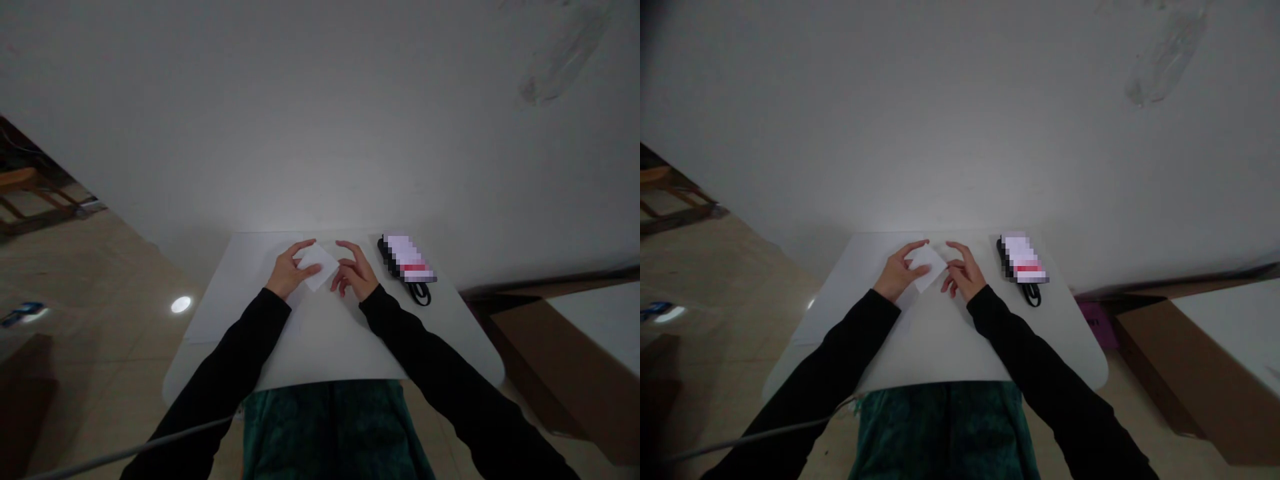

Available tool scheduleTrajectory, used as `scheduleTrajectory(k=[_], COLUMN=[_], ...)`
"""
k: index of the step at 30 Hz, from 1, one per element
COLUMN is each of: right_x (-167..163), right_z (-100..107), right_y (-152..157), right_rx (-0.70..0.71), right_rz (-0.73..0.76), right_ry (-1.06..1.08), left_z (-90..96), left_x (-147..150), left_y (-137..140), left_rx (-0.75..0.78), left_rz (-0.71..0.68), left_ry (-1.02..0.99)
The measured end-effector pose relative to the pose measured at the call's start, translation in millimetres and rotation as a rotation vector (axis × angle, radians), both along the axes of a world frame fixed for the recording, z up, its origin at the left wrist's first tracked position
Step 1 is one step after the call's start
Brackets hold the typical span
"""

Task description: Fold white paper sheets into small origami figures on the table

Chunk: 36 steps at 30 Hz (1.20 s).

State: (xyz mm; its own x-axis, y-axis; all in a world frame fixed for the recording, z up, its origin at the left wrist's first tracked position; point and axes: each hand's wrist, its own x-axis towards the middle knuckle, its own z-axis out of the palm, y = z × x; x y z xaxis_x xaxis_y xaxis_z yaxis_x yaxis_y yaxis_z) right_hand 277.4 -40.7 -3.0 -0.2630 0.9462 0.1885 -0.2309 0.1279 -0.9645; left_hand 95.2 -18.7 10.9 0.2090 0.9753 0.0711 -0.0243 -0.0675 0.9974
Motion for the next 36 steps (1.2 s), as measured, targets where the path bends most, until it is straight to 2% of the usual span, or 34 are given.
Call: scheduleTrajectory(k=[2,4,10,14,18,21,23,27,30,32,36], right_x=[6.9,12.2,18.2,16.8,13.2,10.8,10.3,10.8,10.2,9.3,8.2], right_z=[5.4,7.7,5.4,0.6,-8.2,-13.6,-14.4,-12.1,-11.6,-12.6,-17.0], right_y=[2.4,4.1,4.8,5.5,9.0,11.5,12.1,11.1,10.3,10.3,12.6], right_rx=[0.057,0.113,0.189,0.266,0.278,0.288,0.331,0.428,0.383,0.328,0.266], right_rz=[0.128,0.192,0.303,0.163,0.018,-0.069,-0.110,-0.100,0.046,0.088,-0.006], right_ry=[0.006,0.013,-0.104,-0.203,-0.201,-0.201,-0.219,-0.278,-0.261,-0.207,-0.111], left_z=[4.9,6.1,4.3,7.4,3.2,-3.6,-6.1,-3.7,-1.0,-0.2,3.5], left_x=[-5.9,-11.1,-14.7,-8.2,-2.2,-0.3,0.3,1.3,1.8,1.5,0.2], left_y=[-0.1,0.3,1.1,-0.6,1.8,5.0,5.5,2.1,0.2,0.5,0.5], left_rx=[-0.009,-0.001,0.032,0.059,0.083,0.160,0.187,0.151,0.110,0.118,0.198], left_rz=[-0.105,-0.164,-0.173,-0.115,0.044,0.197,0.252,0.168,0.109,0.099,0.050], left_ry=[0.094,0.164,0.210,0.159,0.019,0.042,0.053,0.075,0.085,0.087,0.103])
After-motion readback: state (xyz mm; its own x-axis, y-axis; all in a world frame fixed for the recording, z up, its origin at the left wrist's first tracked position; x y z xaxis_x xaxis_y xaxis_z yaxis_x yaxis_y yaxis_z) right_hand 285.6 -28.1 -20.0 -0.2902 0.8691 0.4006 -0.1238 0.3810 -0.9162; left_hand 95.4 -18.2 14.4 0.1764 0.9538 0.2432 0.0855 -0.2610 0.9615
